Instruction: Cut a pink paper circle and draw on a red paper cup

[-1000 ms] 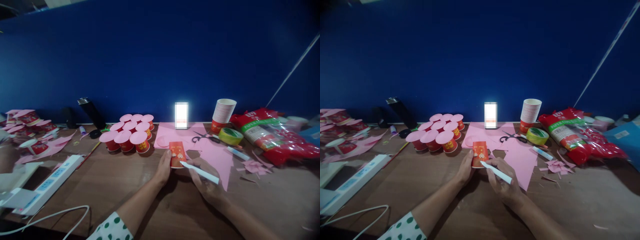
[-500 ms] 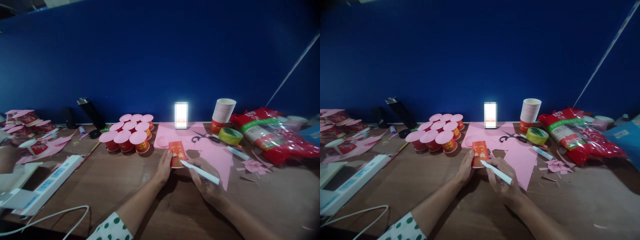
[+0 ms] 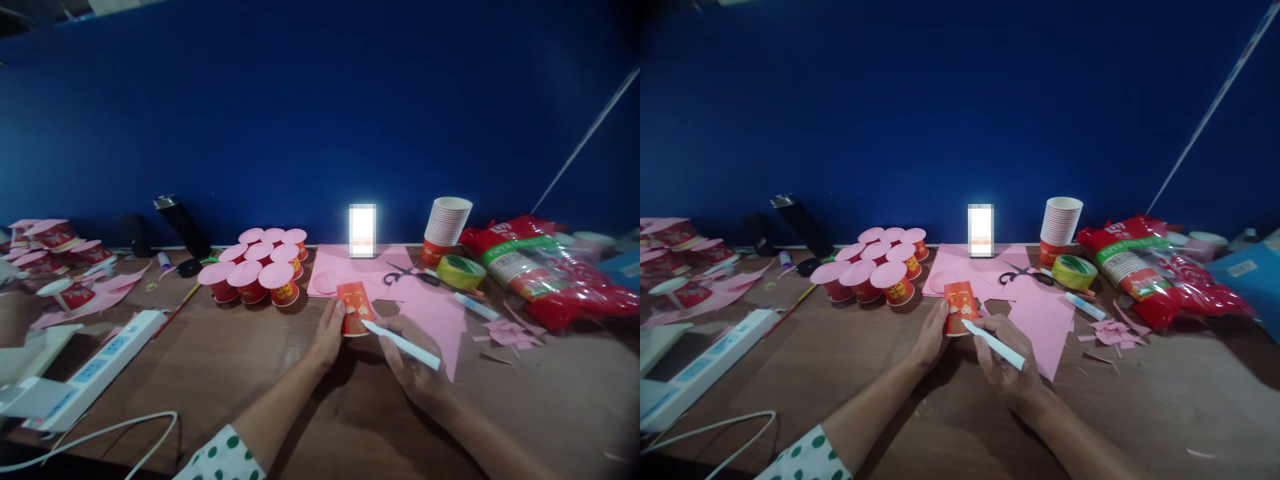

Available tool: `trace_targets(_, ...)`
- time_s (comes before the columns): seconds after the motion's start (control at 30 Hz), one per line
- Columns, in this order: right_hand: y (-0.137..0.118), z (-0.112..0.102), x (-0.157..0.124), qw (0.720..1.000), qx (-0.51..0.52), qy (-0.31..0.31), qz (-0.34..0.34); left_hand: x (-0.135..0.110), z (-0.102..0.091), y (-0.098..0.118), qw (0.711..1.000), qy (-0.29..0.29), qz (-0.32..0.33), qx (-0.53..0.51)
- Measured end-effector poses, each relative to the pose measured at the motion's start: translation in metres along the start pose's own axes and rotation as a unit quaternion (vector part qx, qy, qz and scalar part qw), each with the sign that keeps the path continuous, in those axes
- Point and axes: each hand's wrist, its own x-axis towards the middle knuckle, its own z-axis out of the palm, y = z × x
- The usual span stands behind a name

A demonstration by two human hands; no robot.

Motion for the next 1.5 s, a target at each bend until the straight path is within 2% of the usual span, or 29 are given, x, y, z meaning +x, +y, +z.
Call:
trace_targets(0.2,-0.0005,-0.0014,0.0003,1.0,-0.009,-0.009,0.004,-0.0006,0.0029,0.0013,1.0,-0.013,0.002,-0.027)
trace_targets(0.93,0.0001,-0.0013,-0.0007,1.0,-0.021,-0.004,0.009,-0.0012,0.0044,0.0023,1.0,0.002,0.001,-0.012)
trace_targets(1.27,-0.0008,-0.0011,0.0001,1.0,-0.011,-0.001,0.003,-0.0014,0.0027,0.0018,1.0,-0.018,0.006,-0.015)
trace_targets(1.5,-0.0008,-0.001,0.0006,1.0,-0.013,-0.007,0.002,-0.0016,0.0043,0.0026,1.0,-0.005,0.0,-0.02)
